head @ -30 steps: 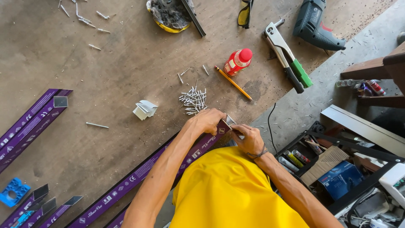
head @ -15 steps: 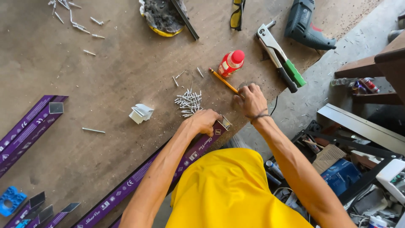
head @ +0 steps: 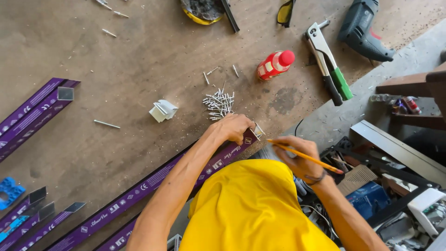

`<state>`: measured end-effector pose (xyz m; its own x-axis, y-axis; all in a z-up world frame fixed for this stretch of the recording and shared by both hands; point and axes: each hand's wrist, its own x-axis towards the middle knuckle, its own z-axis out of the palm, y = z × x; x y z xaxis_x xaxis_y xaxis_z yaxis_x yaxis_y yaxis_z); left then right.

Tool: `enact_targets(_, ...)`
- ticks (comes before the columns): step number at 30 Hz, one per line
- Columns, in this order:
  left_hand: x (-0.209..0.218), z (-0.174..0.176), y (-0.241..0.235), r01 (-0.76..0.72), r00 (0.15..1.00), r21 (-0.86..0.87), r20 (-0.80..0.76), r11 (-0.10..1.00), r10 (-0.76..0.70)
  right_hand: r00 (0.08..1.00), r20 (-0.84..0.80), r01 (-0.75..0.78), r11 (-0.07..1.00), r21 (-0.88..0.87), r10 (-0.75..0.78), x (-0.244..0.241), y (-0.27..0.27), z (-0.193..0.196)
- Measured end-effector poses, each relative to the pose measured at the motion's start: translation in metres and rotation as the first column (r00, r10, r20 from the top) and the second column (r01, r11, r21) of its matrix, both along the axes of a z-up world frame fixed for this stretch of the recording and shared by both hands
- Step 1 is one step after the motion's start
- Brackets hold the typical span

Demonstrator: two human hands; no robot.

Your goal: Connecting internal connectors to metal profiles using rivets, a rivet gun, and a power drill.

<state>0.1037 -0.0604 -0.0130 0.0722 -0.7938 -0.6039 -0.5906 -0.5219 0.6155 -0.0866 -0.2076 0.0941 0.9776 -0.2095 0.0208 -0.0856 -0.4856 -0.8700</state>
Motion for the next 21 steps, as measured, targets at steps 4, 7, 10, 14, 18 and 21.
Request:
enact_targets(4,0.001,0.0,-0.002,0.046,0.999,0.008,0.017,0.999,-0.046,0.994,-0.021,-0.103,0.985,0.138,0.107,0.022,0.024,-0.003)
enact_targets(7,0.0,-0.001,-0.002,0.058,0.998,0.01,0.009,0.998,-0.059,0.994,-0.053,-0.099,0.995,0.001,0.099,0.025,0.029,-0.024)
enact_targets(10,0.003,0.002,-0.002,0.047,0.999,0.013,-0.003,0.999,-0.047,0.992,-0.02,-0.127,0.992,0.02,0.128,0.021,0.021,-0.054)
enact_targets(14,0.004,0.01,-0.001,0.016,1.0,0.007,-0.005,1.0,-0.016,0.993,-0.011,-0.121,0.993,-0.011,0.121,0.03,0.023,-0.054)
enact_targets(18,0.004,0.009,0.001,0.026,1.0,0.003,0.011,1.0,-0.026,0.99,-0.012,-0.14,0.989,-0.038,0.139,0.031,0.024,-0.056)
enact_targets(21,0.002,0.005,0.0,0.021,1.0,-0.009,0.011,1.0,-0.02,0.987,-0.018,-0.16,0.986,-0.039,0.159,0.034,0.023,-0.053)
